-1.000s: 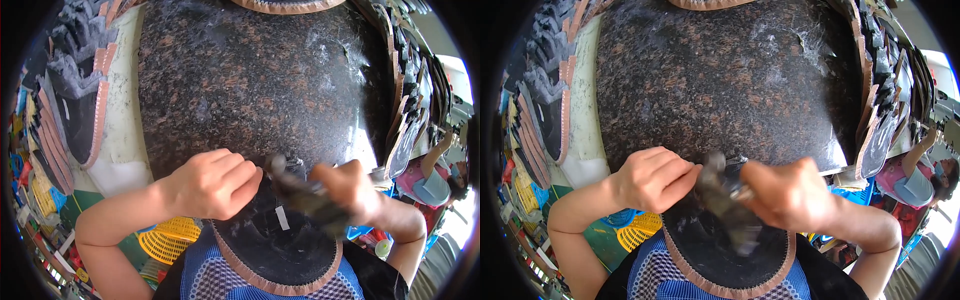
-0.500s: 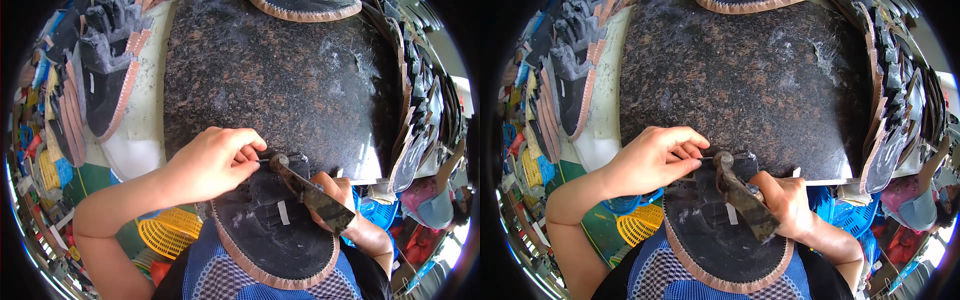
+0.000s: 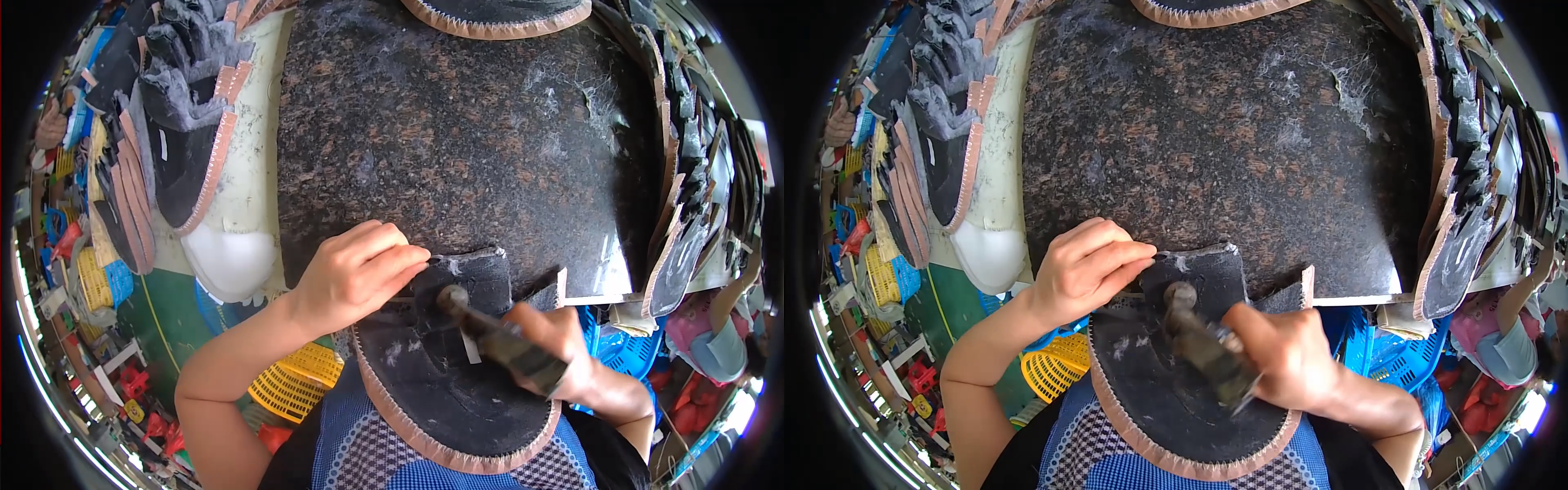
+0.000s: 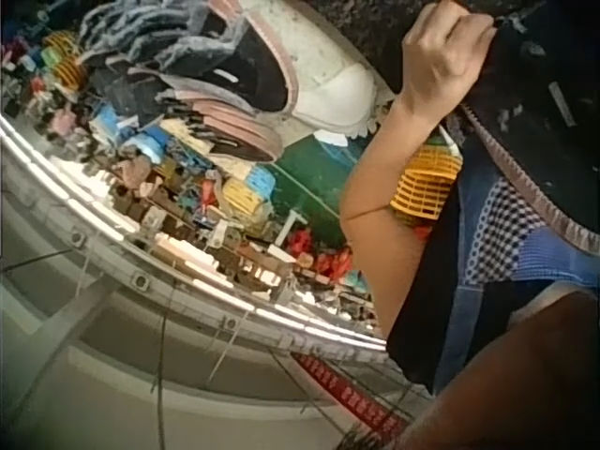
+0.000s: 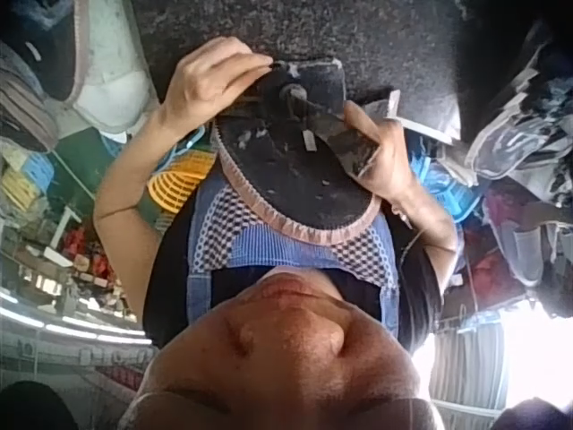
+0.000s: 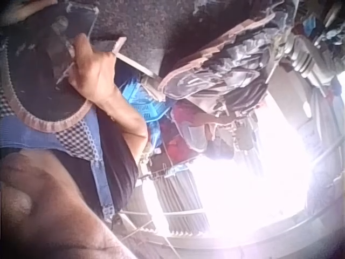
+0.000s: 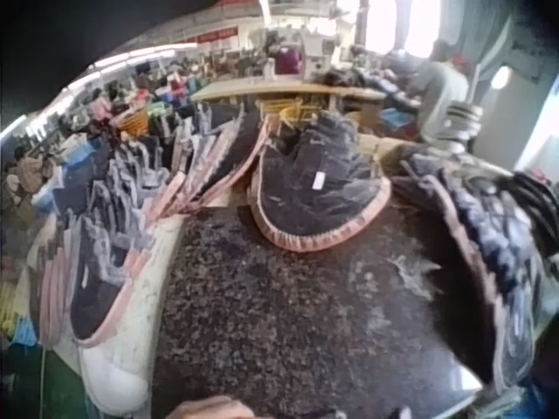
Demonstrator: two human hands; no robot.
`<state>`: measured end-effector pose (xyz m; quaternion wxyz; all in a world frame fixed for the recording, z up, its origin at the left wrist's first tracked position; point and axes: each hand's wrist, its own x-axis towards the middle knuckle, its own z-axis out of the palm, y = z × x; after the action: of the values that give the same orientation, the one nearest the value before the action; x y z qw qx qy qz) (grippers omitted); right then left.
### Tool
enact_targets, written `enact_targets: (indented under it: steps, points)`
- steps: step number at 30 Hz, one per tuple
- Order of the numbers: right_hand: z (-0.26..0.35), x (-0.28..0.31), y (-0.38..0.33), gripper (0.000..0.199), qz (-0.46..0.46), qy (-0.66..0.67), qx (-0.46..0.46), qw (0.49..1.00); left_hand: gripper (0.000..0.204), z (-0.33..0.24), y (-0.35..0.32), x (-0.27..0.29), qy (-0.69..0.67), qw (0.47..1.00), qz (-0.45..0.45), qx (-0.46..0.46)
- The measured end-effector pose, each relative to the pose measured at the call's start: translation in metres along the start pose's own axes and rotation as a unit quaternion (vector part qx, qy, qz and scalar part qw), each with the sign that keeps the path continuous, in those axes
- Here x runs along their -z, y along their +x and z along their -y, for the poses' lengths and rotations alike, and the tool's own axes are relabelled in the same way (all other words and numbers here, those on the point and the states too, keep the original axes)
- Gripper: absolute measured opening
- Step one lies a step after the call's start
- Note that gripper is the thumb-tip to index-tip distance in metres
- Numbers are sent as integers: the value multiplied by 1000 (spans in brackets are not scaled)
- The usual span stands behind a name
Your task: Hammering parts of shoes together at a workbench in a factory.
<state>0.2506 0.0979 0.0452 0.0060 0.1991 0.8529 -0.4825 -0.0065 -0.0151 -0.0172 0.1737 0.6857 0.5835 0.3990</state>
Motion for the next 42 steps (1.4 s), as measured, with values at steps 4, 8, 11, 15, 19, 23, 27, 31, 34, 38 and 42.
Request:
enact_targets:
  steps: [4,8,11,15,19,23,27,31,34,38,42]
  points:
    - [9,20,27,22,-7,-77,-5,997,27,6,-8,4,8,999,5,-39]
    - [17,30,41,22,34,-63,-33,997,23,0,-16,1,57,991,-25,-117]
    - [22,32,46,22,55,-72,-9,996,23,-5,-21,-2,109,987,-31,-118]
    - [10,22,44,19,76,-107,2,991,27,0,-22,3,-18,999,-33,10]
    - [8,27,47,19,73,-89,33,993,29,-11,-25,-6,13,998,-64,18]
    - [8,26,52,22,80,-98,41,991,34,-19,-34,-14,63,994,-83,28]
    - [11,25,55,22,82,-91,44,991,35,-21,-31,-9,97,989,-98,50]
    - [5,26,55,22,82,-100,32,991,32,-21,-37,-14,76,989,-109,68]
    - [12,27,60,21,59,-60,57,995,31,-22,-39,-17,77,987,-120,67]
    - [15,23,59,20,70,-120,47,989,30,-28,-40,-18,82,986,-126,66]
    - [14,17,56,22,72,-145,71,984,29,-25,-38,-11,115,985,-115,61]
